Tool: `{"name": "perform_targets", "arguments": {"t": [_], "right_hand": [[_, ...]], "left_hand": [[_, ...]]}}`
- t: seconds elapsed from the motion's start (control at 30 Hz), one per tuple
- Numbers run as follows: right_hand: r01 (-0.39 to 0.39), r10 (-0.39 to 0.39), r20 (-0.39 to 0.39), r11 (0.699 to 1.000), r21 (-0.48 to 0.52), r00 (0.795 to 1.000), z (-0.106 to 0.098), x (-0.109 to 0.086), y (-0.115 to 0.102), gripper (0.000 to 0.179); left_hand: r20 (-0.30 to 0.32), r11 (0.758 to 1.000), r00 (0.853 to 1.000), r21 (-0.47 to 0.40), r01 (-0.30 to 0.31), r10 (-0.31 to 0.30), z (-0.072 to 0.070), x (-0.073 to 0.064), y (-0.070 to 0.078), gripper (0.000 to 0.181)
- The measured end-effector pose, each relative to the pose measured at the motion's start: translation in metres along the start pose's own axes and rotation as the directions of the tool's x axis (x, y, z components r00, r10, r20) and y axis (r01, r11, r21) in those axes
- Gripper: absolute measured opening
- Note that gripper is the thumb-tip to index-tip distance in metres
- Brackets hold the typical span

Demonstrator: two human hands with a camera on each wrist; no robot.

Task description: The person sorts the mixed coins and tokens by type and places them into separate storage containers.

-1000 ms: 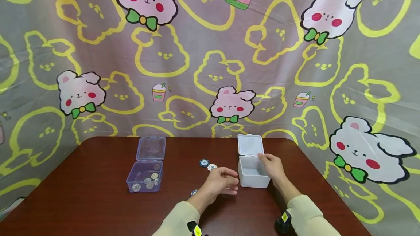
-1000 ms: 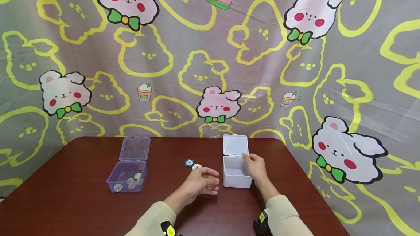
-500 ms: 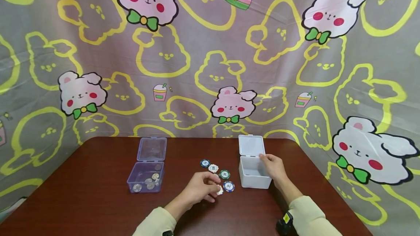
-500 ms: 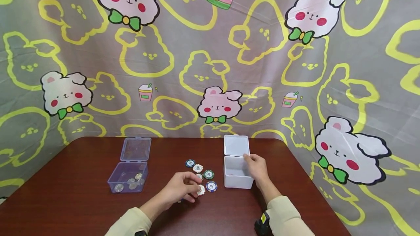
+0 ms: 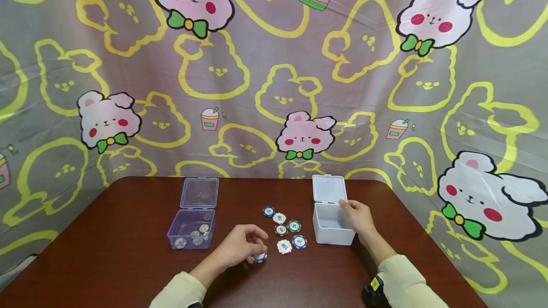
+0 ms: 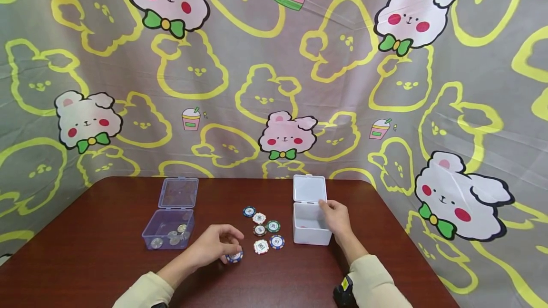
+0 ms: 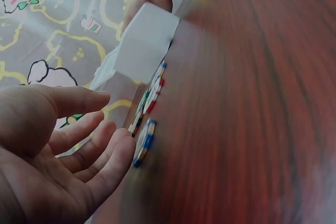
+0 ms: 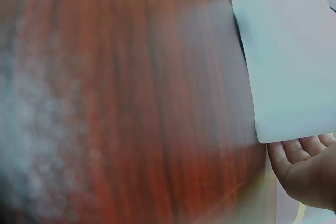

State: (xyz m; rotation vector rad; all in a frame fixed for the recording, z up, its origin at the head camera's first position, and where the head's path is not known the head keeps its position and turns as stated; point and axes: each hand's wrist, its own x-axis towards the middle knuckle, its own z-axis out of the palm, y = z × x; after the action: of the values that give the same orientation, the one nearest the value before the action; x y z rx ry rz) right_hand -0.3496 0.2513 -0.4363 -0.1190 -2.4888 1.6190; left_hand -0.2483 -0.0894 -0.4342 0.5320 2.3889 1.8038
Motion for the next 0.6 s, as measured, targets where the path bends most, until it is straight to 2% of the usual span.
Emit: {"name": "perform_targets", "arguments": {"t": [0.2, 0.6], "right_hand": [[-0.004, 0.004, 0.0, 1.0, -0.008, 1.0, 0.0004, 0.001, 0.0012, 0.044], [-0.005, 0.005, 0.006, 1.0, -0.008, 1.0, 0.0001, 0.0007, -0.001, 0.045]], "left_hand": [[-0.02, 0.996, 1.0, 0.088, 0.005, -0.003, -0.0079, -0.0028, -0.0023, 0.025], [-0.038, 0.988, 0.999, 0.153, 0.029, -0.024, -0.0073, -0.0027, -0.0072, 0.034]]}}
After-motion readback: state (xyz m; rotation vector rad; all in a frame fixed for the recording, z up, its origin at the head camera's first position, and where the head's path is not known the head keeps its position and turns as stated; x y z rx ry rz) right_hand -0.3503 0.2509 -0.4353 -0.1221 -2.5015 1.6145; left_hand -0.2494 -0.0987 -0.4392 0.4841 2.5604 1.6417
